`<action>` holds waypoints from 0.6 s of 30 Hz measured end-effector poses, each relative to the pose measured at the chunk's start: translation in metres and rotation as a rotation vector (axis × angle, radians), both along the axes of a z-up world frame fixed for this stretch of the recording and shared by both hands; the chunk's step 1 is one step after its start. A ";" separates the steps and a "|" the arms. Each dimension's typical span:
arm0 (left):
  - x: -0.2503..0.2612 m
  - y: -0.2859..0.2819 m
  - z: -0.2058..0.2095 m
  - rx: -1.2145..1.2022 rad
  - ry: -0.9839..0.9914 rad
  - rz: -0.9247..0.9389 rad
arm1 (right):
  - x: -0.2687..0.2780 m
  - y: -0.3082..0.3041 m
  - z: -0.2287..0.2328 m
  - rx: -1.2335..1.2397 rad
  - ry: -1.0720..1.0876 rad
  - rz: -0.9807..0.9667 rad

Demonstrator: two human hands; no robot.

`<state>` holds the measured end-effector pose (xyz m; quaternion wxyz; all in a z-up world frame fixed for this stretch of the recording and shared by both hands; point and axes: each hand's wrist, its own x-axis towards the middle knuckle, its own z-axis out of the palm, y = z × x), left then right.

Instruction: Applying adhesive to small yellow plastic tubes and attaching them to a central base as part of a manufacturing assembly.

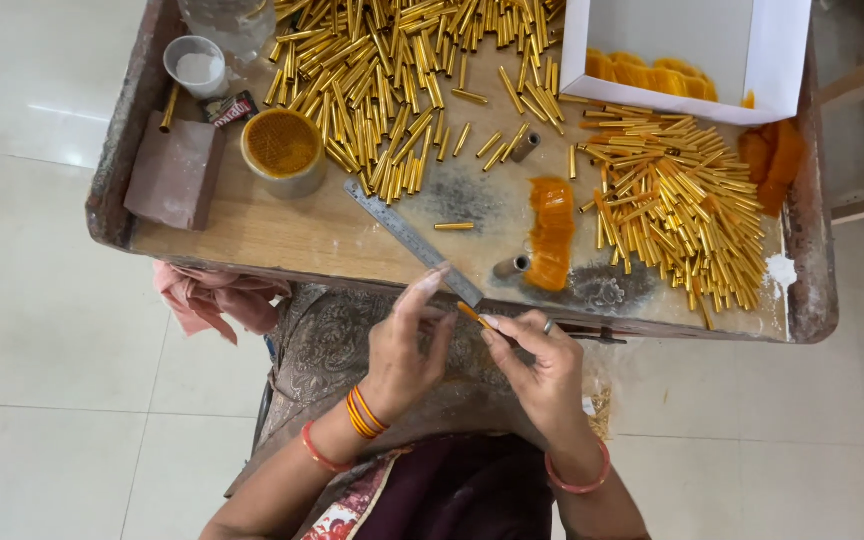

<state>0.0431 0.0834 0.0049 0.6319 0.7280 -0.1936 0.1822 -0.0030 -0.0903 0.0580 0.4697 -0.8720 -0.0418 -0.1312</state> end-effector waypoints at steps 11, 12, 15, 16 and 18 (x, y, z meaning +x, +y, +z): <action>0.012 0.002 -0.030 0.257 -0.216 0.003 | 0.017 0.000 0.010 -0.094 0.008 0.008; 0.011 0.002 -0.033 0.262 -0.203 0.004 | 0.018 0.000 0.010 -0.127 -0.005 0.037; 0.012 0.002 -0.031 0.264 -0.211 0.014 | 0.018 -0.002 0.010 -0.107 0.042 0.049; 0.012 0.002 -0.029 0.264 -0.209 0.013 | 0.018 -0.002 0.011 -0.107 0.045 0.048; 0.013 0.001 -0.026 0.243 -0.254 0.031 | 0.020 -0.003 0.011 -0.106 0.060 0.046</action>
